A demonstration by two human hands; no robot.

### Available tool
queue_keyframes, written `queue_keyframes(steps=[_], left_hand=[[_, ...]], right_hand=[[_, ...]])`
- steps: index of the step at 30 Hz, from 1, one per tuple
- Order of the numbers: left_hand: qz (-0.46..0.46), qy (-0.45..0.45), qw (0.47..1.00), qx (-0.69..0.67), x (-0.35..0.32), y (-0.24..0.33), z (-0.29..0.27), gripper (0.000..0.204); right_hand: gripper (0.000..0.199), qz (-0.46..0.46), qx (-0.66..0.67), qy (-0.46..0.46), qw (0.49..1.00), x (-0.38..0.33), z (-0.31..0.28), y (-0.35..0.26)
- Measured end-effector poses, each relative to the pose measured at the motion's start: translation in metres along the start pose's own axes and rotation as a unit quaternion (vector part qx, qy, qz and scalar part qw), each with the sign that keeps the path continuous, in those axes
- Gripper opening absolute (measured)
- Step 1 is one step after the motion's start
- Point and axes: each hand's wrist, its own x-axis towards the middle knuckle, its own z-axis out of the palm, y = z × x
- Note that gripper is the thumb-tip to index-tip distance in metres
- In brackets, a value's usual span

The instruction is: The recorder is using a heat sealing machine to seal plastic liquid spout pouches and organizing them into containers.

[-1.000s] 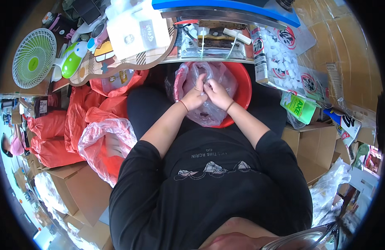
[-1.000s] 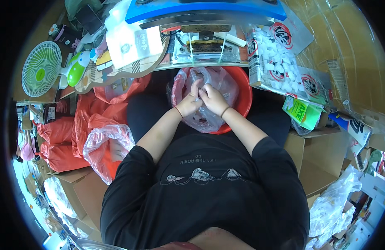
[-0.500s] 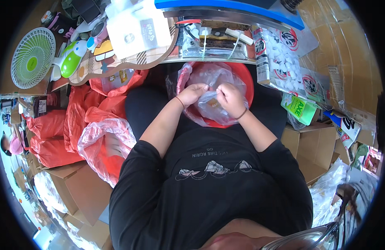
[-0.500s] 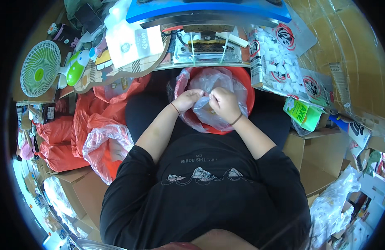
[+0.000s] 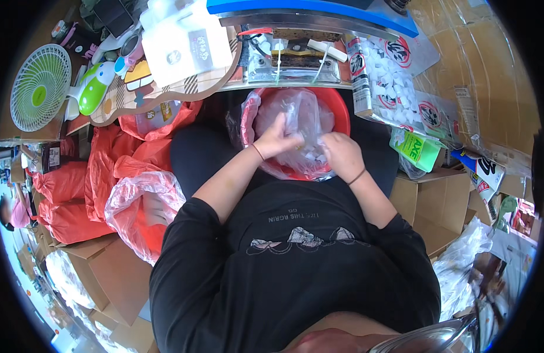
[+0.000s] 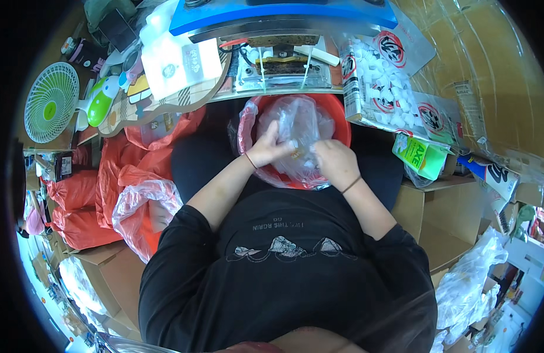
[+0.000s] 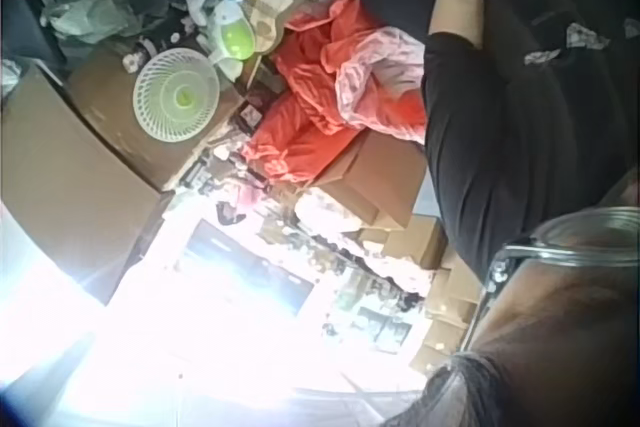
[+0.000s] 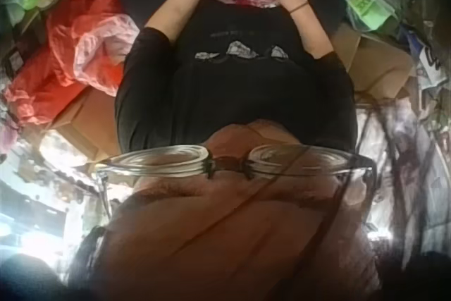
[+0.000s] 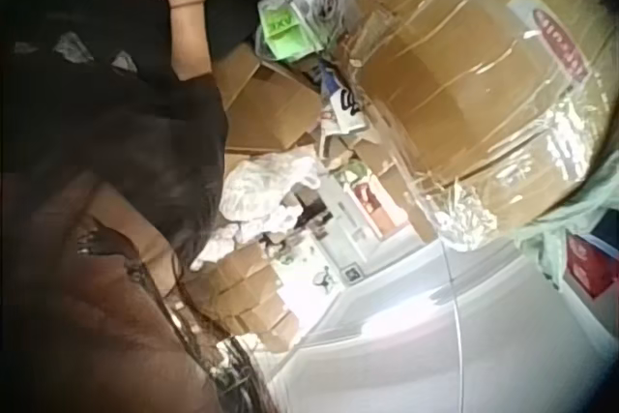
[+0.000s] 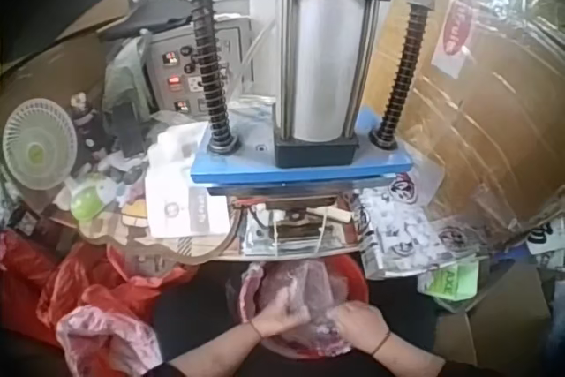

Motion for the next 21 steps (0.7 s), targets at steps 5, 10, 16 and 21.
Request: queue_keyframes(steps=[5, 10, 16, 21], left_hand=[[0.188, 0.036, 0.933, 0.305, -0.009, 0.033, 0.038, 0.039], [0.164, -0.047, 0.921, 0.350, -0.004, -0.009, 0.008, 0.040], [-0.036, -0.046, 0.971, 0.232, 0.009, 0.017, 0.011, 0.039], [-0.158, -0.080, 0.983, -0.049, 0.003, 0.011, -0.023, 0.035]], right_hand=[[0.013, -0.203, 0.064, 0.036, 0.976, 0.029, 0.001, -0.056], [0.008, -0.141, 0.333, 0.135, 0.922, 0.057, -0.019, -0.059], [0.013, 0.038, 0.227, -0.060, 0.971, 0.062, 0.029, -0.002], [0.009, -0.164, 0.157, 0.078, 0.971, 0.045, 0.012, -0.043]])
